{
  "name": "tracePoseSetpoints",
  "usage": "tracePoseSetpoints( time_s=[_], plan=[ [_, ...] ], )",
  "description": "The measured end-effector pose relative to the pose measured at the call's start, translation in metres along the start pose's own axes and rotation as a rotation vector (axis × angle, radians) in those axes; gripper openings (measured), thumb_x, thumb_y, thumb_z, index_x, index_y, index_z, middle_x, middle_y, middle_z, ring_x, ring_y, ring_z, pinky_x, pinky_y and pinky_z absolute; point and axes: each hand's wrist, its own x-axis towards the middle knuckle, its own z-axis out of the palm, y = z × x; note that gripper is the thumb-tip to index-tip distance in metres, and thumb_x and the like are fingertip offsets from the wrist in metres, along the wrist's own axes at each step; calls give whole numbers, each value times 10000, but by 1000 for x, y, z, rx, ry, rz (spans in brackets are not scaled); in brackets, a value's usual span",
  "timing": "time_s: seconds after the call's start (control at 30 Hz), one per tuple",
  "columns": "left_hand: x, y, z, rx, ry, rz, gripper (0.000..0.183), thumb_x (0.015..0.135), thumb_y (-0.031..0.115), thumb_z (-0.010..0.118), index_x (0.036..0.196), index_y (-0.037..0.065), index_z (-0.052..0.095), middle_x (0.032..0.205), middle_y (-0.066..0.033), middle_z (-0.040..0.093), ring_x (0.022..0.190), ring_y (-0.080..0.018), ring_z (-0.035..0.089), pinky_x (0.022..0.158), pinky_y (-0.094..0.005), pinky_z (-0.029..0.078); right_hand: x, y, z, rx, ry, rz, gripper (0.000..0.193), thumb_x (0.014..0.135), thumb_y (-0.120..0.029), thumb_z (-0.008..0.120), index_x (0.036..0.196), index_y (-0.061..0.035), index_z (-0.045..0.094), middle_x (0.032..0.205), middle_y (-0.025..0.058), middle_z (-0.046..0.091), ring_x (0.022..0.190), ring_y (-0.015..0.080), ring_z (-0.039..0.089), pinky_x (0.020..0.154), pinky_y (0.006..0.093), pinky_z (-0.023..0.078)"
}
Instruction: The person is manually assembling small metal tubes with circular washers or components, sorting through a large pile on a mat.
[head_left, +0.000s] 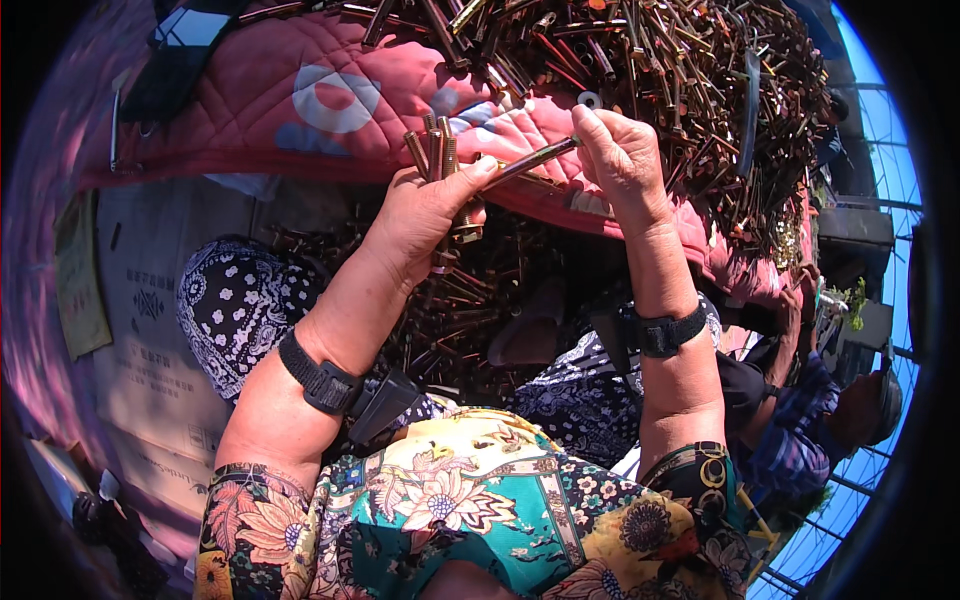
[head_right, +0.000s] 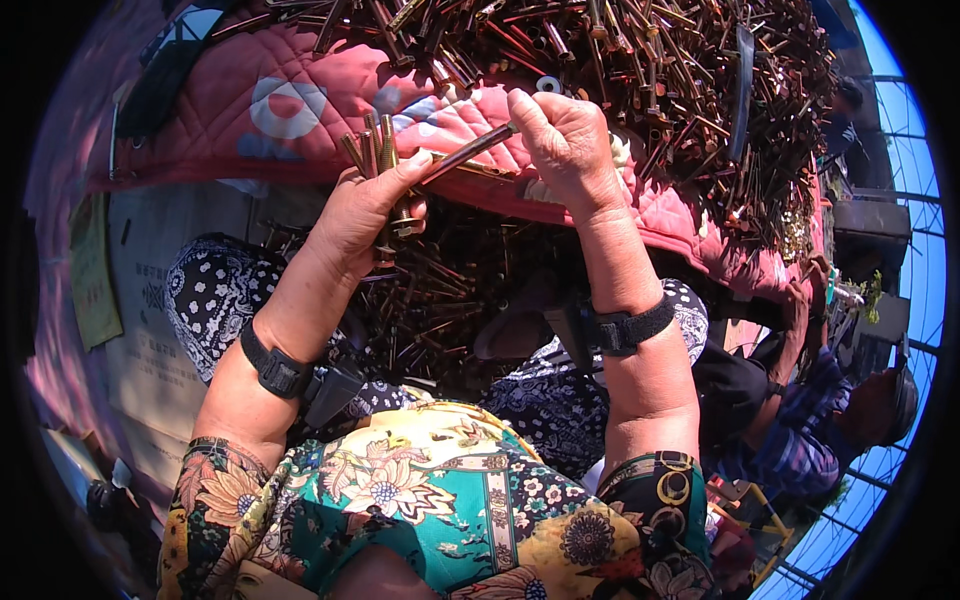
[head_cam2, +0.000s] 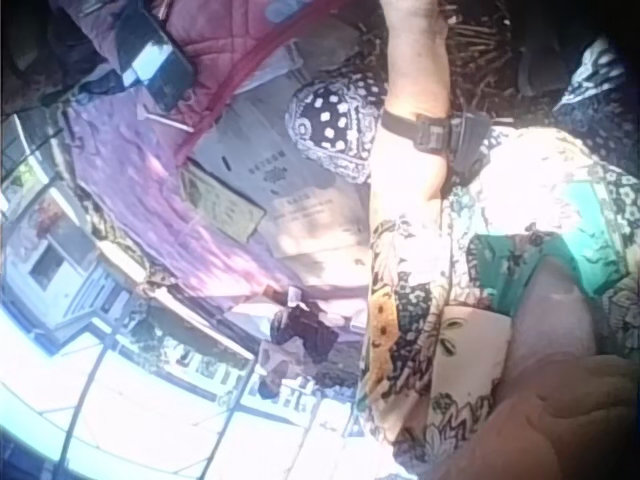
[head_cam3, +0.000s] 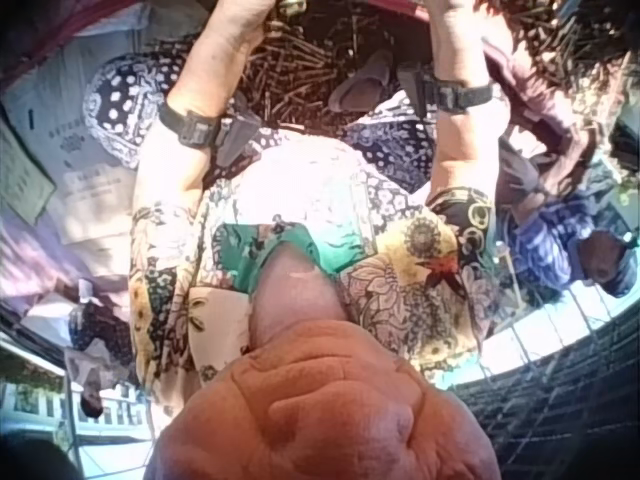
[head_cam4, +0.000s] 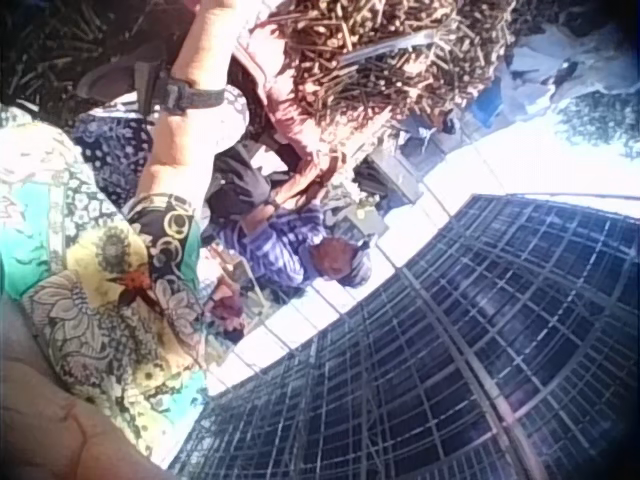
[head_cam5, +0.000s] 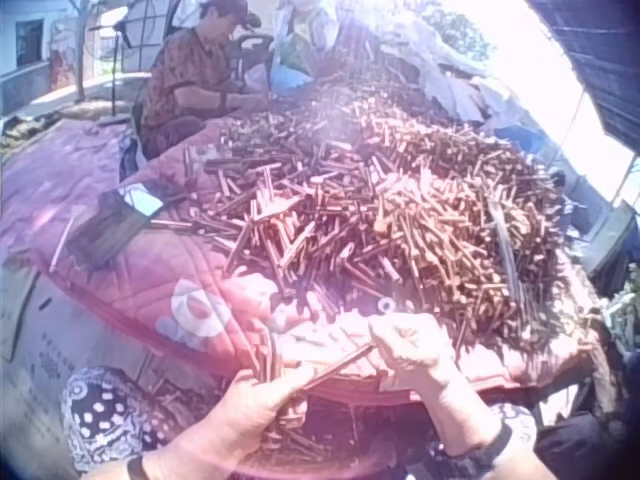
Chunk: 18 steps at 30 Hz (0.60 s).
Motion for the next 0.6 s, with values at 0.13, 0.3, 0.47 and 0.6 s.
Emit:
tracePoseSetpoints(
  time_s=[0.13,0.3,0.47,0.6],
  plan=[
    [1,0,1,-28,27,-34,168,806,210,668,859,56,627,697,1,587,542,-68,545,479,-199,456,-36,-12,4,40,150,-56,313,911,-183,531,635,-37,520,525,-45,440,451,25,384,410,200,297],
    [2,-6,6,-56,68,18,154,809,217,667,829,71,622,666,5,590,515,-67,556,446,-197,453,-60,7,4,-15,223,-45,385,933,-244,496,598,-55,484,496,-28,423,403,40,329,393,198,245],
    [-3,-1,9,-11,128,-10,170,791,246,678,822,89,621,623,16,580,495,-64,551,422,-192,438,-82,2,-8,131,219,-37,300,918,-251,534,699,-47,526,574,-6,482,482,53,392,448,183,285],
    [-4,2,7,18,92,-8,168,793,235,675,824,79,622,617,9,584,485,-62,543,422,-179,431,-71,-15,7,-579,232,-398,225,757,-151,688,934,-44,599,800,50,570,711,163,549,604,255,432]
  ],
)
